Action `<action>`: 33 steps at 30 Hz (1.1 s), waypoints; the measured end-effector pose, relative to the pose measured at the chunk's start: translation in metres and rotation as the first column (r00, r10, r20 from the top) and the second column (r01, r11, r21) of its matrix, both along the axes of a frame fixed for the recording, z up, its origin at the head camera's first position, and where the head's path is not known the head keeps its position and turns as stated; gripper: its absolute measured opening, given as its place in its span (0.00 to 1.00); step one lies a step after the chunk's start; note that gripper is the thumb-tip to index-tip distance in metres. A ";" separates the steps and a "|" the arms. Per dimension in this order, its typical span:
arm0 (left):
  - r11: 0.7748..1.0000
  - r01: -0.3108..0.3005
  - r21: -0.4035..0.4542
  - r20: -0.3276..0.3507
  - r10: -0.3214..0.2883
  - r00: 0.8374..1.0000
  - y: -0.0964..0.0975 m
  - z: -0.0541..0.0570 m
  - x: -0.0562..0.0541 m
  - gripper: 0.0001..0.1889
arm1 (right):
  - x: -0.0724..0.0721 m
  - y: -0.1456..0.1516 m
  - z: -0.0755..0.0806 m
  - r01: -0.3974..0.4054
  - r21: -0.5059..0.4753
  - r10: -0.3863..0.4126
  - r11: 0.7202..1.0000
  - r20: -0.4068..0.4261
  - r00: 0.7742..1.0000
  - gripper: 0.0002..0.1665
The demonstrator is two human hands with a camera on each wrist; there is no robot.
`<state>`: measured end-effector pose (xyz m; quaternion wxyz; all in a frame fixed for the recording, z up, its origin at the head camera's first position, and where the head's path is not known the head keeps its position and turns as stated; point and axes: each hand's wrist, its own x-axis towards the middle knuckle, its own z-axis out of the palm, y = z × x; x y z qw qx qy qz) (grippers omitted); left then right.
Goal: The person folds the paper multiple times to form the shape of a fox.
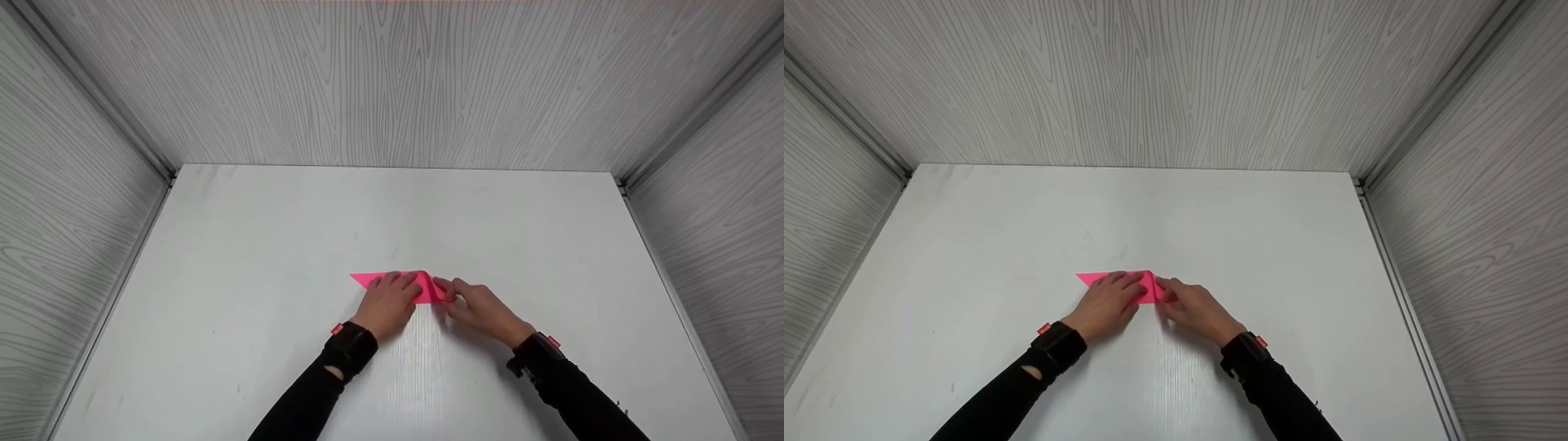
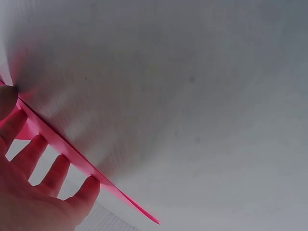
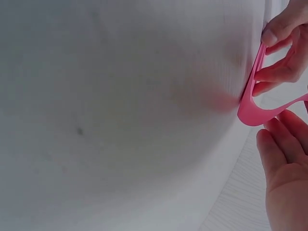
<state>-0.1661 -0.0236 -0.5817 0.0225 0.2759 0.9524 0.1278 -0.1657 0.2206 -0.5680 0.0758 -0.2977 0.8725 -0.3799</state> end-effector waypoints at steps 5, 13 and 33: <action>1.000 0.004 -0.003 0.028 -0.003 1.000 -0.002 0.002 0.000 0.19 | 0.001 -0.004 -0.002 -0.070 0.043 0.073 0.997 -0.078 0.994 0.13; 1.000 0.015 0.006 0.034 -0.016 0.999 -0.003 0.000 -0.003 0.19 | 0.003 -0.006 -0.005 -0.126 0.083 0.131 0.989 -0.060 0.990 0.12; 0.999 -0.024 0.025 0.089 0.022 0.996 -0.003 0.004 -0.001 0.30 | 0.006 -0.013 -0.006 -0.158 0.149 0.178 0.976 -0.132 0.975 0.13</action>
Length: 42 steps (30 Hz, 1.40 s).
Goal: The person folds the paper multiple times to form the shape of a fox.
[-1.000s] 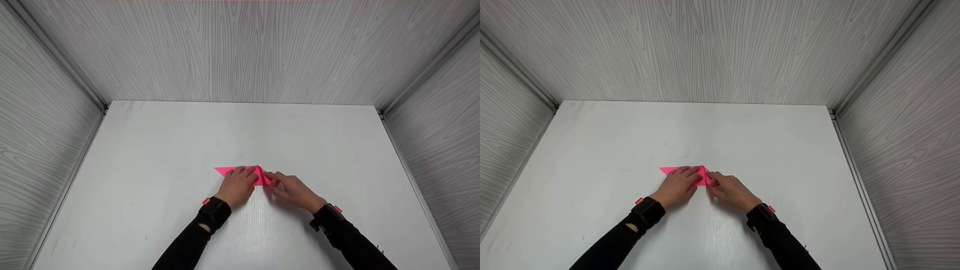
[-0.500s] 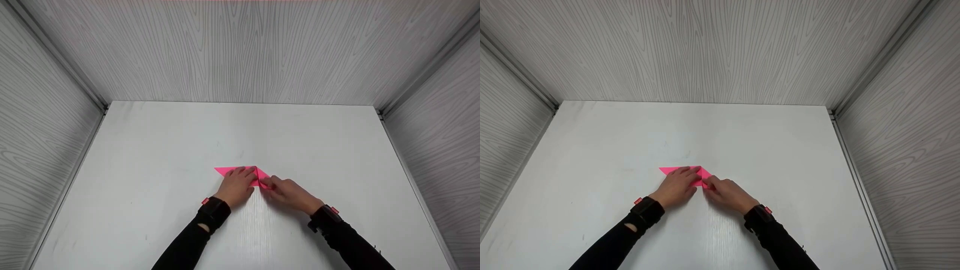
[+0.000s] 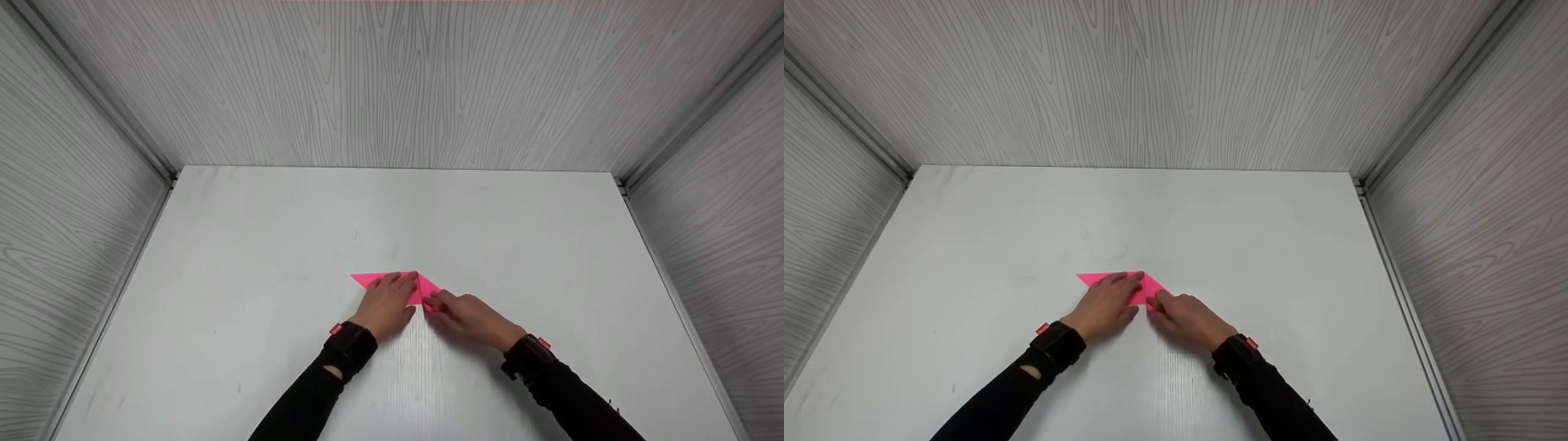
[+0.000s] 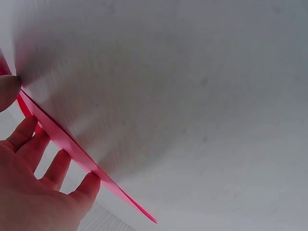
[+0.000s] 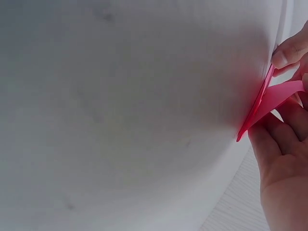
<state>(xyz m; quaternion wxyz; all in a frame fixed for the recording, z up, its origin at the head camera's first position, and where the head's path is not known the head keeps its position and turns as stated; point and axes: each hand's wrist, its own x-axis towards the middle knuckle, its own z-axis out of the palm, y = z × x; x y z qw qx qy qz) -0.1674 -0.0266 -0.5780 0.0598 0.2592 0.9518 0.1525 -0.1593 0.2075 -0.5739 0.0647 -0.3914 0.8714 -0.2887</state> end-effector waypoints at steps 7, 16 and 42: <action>1.000 -0.006 0.008 0.012 0.006 1.000 0.000 -0.002 0.000 0.31 | 0.000 -0.001 -0.003 -0.020 0.007 0.020 1.000 -0.066 0.998 0.12; 0.998 0.019 -0.064 0.012 -0.018 1.000 -0.001 -0.002 0.000 0.32 | 0.002 -0.002 -0.002 -0.027 0.046 0.028 0.999 -0.040 0.999 0.11; 0.995 0.075 -0.060 0.001 -0.075 0.997 0.000 0.006 -0.002 0.29 | 0.007 -0.005 -0.001 -0.071 0.110 0.087 0.991 -0.146 0.985 0.03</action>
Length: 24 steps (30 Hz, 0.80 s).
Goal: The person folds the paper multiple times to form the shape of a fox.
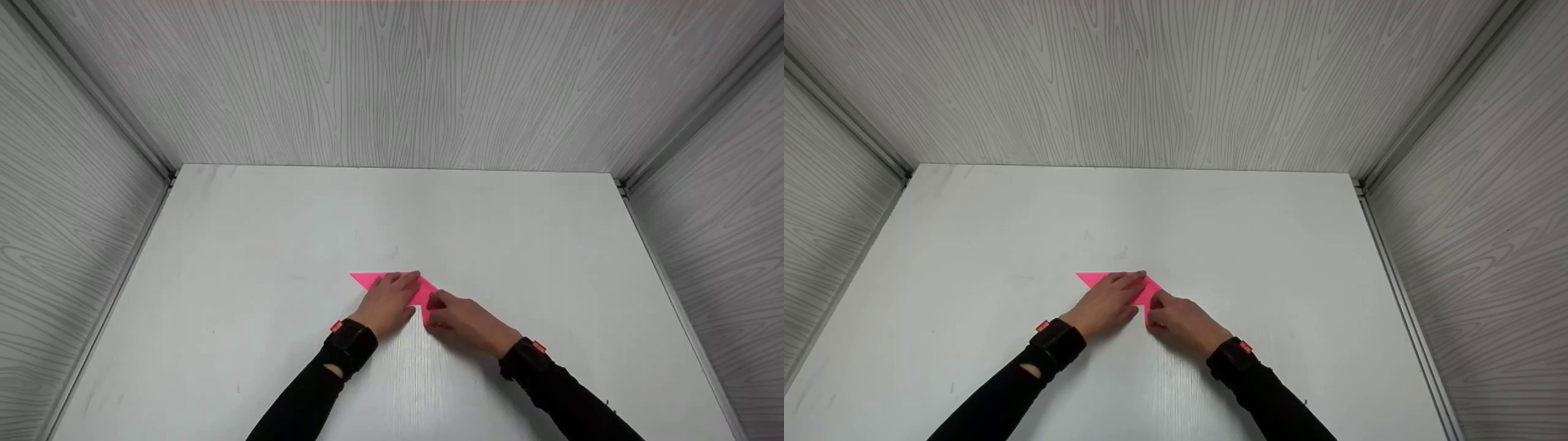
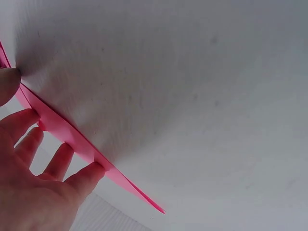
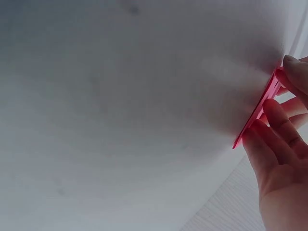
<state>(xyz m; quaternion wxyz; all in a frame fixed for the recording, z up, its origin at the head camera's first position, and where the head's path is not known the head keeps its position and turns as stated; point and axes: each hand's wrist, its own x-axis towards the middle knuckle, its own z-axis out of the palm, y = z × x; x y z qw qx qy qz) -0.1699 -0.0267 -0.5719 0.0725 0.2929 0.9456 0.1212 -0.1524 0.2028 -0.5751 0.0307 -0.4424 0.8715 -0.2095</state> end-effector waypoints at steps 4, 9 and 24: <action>1.000 -0.005 0.000 0.014 0.005 1.000 0.001 0.001 0.000 0.30 | 0.001 -0.001 0.001 0.002 0.010 -0.002 1.000 0.013 1.000 0.01; 1.000 -0.027 0.007 0.043 0.027 0.999 0.003 0.001 0.000 0.30 | 0.002 0.002 0.005 0.023 0.038 -0.026 0.999 0.087 0.996 0.05; 1.000 -0.010 0.009 0.044 0.010 0.999 0.003 0.000 -0.001 0.30 | -0.004 0.008 0.005 -0.028 0.042 0.023 0.999 0.110 0.994 0.08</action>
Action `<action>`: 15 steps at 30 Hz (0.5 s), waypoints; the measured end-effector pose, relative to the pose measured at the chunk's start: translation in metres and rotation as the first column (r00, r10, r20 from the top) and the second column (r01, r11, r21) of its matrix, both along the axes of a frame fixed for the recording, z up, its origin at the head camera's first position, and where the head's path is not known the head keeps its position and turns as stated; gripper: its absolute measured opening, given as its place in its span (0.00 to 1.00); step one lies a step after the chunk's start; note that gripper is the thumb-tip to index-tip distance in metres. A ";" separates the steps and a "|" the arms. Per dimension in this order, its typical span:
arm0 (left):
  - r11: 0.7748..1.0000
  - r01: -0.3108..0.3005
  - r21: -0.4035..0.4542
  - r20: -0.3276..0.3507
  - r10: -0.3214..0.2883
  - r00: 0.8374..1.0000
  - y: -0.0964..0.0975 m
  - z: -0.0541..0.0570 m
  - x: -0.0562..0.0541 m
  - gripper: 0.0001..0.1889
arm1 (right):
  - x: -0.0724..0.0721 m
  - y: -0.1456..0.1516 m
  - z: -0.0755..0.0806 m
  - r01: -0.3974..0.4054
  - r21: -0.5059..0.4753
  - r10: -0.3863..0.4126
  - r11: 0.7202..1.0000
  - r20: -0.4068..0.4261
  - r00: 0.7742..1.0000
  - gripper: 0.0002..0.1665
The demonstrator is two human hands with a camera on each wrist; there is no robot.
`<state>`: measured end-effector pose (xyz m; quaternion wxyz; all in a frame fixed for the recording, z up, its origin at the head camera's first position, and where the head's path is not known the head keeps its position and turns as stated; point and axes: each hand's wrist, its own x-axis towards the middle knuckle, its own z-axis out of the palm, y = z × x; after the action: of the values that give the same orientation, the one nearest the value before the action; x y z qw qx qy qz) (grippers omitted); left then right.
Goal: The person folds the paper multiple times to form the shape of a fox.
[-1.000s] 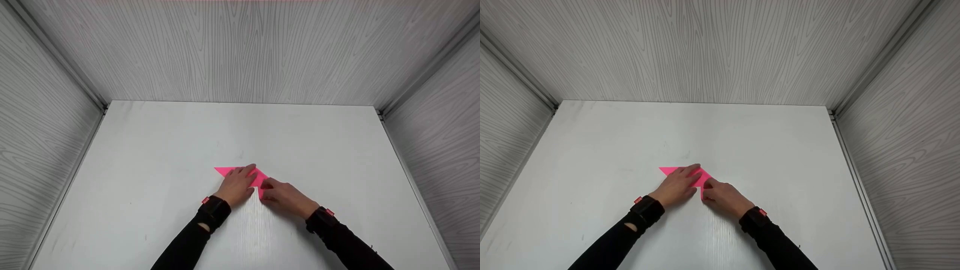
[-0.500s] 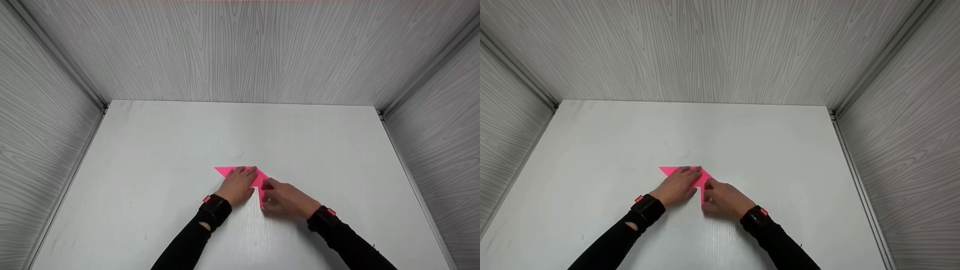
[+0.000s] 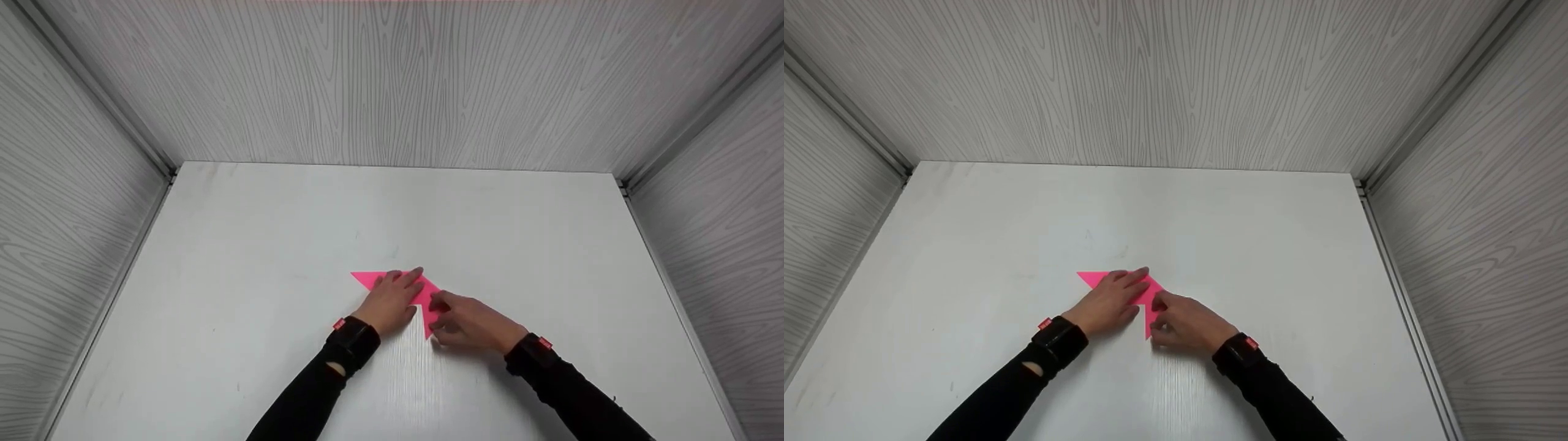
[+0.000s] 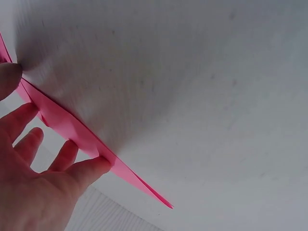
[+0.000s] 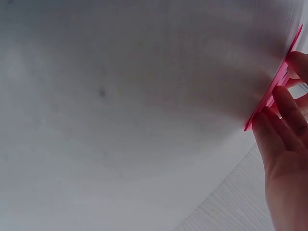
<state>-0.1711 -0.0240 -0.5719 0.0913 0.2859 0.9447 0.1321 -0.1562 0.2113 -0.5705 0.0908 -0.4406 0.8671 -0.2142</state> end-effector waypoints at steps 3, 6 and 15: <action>1.000 0.006 0.028 0.001 -0.006 1.000 0.000 0.000 -0.001 0.29 | 0.000 0.000 0.000 -0.028 -0.040 0.027 0.999 -0.023 0.999 0.06; 0.999 0.007 0.047 0.005 -0.008 1.000 0.000 0.000 -0.002 0.28 | 0.000 -0.001 -0.001 -0.040 -0.057 0.038 0.998 -0.032 0.999 0.07; 0.999 0.012 0.042 -0.006 -0.012 1.000 0.001 -0.003 -0.002 0.27 | 0.000 -0.001 -0.001 -0.001 -0.024 0.001 1.000 -0.003 1.000 0.08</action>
<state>-0.1726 -0.0230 -0.5744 0.0832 0.2939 0.9403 0.1503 -0.1564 0.2107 -0.5719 0.0840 -0.4423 0.8644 -0.2239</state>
